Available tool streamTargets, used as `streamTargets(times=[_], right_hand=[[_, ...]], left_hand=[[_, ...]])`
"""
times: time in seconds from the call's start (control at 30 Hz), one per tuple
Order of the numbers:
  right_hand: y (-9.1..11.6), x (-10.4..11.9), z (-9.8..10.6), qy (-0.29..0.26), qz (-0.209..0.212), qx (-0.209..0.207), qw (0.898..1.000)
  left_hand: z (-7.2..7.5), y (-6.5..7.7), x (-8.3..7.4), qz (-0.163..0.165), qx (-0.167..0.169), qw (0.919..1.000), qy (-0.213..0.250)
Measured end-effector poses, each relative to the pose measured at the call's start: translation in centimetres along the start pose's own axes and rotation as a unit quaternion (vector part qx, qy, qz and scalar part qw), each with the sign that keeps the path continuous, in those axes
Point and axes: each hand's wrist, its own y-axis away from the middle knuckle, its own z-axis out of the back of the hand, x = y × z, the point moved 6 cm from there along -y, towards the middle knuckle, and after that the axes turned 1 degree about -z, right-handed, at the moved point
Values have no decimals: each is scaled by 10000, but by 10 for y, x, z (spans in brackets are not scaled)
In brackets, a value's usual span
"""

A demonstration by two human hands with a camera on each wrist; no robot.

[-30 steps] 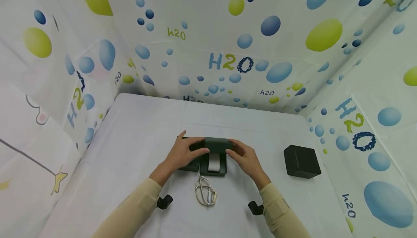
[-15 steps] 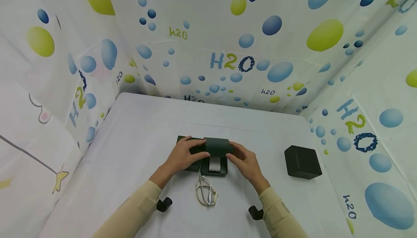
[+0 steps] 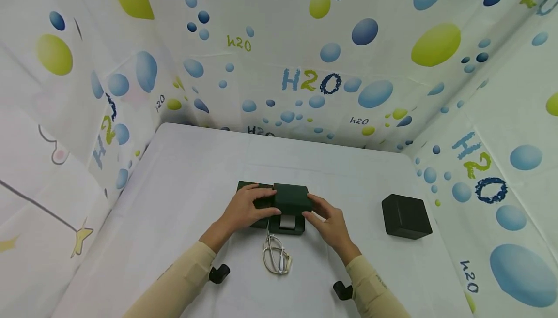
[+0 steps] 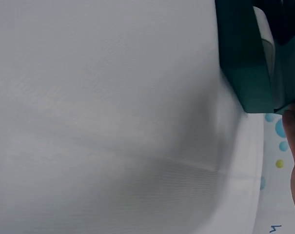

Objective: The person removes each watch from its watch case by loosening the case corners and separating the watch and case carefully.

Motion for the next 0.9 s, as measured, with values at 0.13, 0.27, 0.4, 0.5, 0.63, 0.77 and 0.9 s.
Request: streamTargets(times=[0.13,0.27,0.4,0.5,0.63,0.77,0.9], right_hand=[[4,-2,-3,15,297,-60,9995],[8,-6,-4,-99,381,-171,9991],[11,-3,-7,-74,336,-209,9992],[12,-6,-7,307,407,-245,9984],[13,-14,-8,893,537,-312,9941],[13,-13,-12,1454,629,-291,9869],[7,-6,-20,2080,932,-56,9737]], left_hand=[[-2,1,-2,-296,64,9993,-232],[-7,1,-5,-602,210,9959,-646],[-12,2,-7,-688,219,9920,-1035],[-14,2,-9,-715,122,9885,-1329],[-18,2,-11,-856,37,9825,-1653],[-21,2,-14,-1067,27,9780,-1794],[-21,3,-17,-1191,-27,9746,-1896]])
